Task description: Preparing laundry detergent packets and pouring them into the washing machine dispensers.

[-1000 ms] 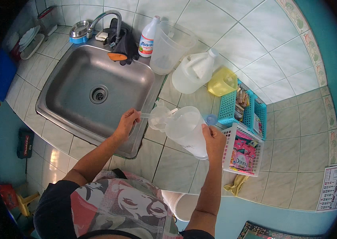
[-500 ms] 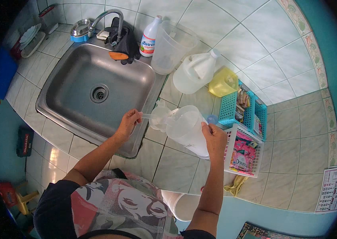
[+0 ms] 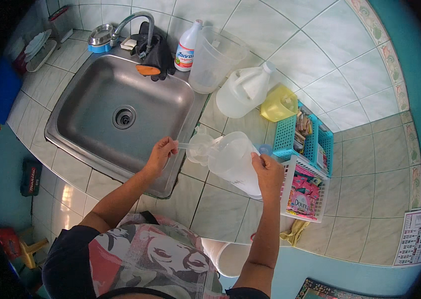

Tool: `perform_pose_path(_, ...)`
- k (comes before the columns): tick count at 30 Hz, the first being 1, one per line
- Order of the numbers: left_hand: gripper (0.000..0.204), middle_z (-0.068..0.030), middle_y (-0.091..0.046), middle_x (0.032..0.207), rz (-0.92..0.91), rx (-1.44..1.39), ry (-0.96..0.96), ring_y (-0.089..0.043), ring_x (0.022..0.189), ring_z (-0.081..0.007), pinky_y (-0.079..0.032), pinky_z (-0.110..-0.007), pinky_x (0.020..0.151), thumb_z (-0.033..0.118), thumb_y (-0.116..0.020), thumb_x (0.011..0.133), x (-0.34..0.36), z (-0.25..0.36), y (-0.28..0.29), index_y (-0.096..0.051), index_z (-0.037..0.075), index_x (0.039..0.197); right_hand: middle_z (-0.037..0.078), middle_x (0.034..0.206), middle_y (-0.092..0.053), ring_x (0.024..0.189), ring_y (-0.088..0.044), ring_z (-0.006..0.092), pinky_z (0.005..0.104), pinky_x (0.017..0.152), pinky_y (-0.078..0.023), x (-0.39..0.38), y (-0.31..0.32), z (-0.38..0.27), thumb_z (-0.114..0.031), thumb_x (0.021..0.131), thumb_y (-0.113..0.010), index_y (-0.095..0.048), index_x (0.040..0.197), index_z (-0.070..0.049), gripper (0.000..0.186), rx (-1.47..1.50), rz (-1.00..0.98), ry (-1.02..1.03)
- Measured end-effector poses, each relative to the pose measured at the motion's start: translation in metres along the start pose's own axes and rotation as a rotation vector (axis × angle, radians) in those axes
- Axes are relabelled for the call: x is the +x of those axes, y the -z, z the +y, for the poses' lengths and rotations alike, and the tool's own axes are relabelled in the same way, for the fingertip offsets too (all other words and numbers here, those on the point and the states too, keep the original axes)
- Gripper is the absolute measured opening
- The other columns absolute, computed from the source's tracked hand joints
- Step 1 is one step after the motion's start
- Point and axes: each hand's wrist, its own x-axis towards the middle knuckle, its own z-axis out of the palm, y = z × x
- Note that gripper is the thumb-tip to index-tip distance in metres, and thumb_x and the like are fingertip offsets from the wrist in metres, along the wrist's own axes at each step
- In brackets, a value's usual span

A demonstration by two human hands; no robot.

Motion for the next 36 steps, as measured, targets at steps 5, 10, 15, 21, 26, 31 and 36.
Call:
perform_pose_path(5,0.020,0.0034,-0.046,0.059,0.000,-0.010,-0.007,-0.035,0.057,-0.0048,-0.026,-0.021,0.056,0.020,-0.052,0.080,0.001,-0.001,0.000,-0.046,0.014,0.062,0.012,0.047,-0.038,0.041,-0.033,0.0159,0.0308,0.043,-0.030,0.000,-0.001,0.002,-0.026,0.075,-0.060,-0.049,0.062,0.003,0.034,0.017,-0.006,-0.024)
perform_pose_path(10,0.021,0.0031,-0.043,0.060,0.005,-0.005,0.006,-0.035,0.058,-0.0058,-0.027,-0.021,0.057,0.020,-0.053,0.079,-0.001,0.002,-0.002,-0.044,0.012,0.061,0.012,0.046,-0.038,0.041,-0.032,0.0157,0.0311,0.043,-0.029,0.000,-0.001,0.000,-0.027,0.075,-0.060,-0.049,0.061,0.003,0.035,0.026,-0.006,-0.031)
perform_pose_path(15,0.023,0.0027,-0.040,0.060,0.020,0.026,0.014,-0.035,0.060,-0.0067,-0.027,-0.021,0.058,0.020,-0.053,0.079,-0.001,0.003,-0.002,-0.042,0.010,0.061,0.011,0.046,-0.035,0.043,-0.030,0.0139,0.0304,0.042,-0.028,0.000,0.000,-0.002,-0.026,0.075,-0.060,-0.047,0.061,0.004,0.035,0.041,-0.010,-0.036)
perform_pose_path(21,0.022,0.0029,-0.040,0.061,0.011,0.026,0.006,-0.034,0.059,-0.0064,-0.026,-0.021,0.057,0.020,-0.052,0.080,-0.002,0.004,-0.003,-0.043,0.010,0.063,0.010,0.047,-0.034,0.044,-0.028,0.0126,0.0299,0.042,-0.027,0.000,0.002,0.000,-0.025,0.075,-0.060,-0.046,0.061,0.004,0.035,0.034,-0.017,-0.042)
perform_pose_path(26,0.019,0.0034,-0.045,0.061,0.004,0.019,0.051,-0.035,0.058,-0.0059,-0.026,-0.021,0.057,0.020,-0.051,0.081,0.000,0.002,-0.001,-0.046,0.014,0.063,0.009,0.047,-0.032,0.045,-0.028,0.0112,0.0295,0.043,-0.027,-0.001,0.000,0.007,-0.025,0.075,-0.059,-0.045,0.061,0.004,0.035,0.078,0.009,-0.075)
perform_pose_path(31,0.020,0.0036,-0.041,0.062,-0.007,0.017,0.012,-0.035,0.061,-0.0062,-0.026,-0.021,0.057,0.021,-0.052,0.079,0.001,0.002,-0.003,-0.044,0.011,0.064,0.004,0.046,-0.035,0.046,-0.028,0.0089,0.0275,0.042,-0.025,-0.001,0.006,0.020,-0.023,0.077,-0.058,-0.047,0.060,0.003,0.033,0.215,0.109,-0.106)
perform_pose_path(36,0.020,0.0038,-0.040,0.062,-0.012,0.049,-0.037,-0.035,0.061,-0.0060,-0.027,-0.020,0.058,0.019,-0.052,0.080,0.001,0.007,-0.001,-0.044,0.011,0.064,-0.005,0.045,-0.032,0.042,-0.027,0.0054,0.0224,0.041,-0.020,0.010,0.032,0.035,-0.026,0.077,-0.058,-0.038,0.048,-0.013,0.037,0.819,0.315,-0.446)
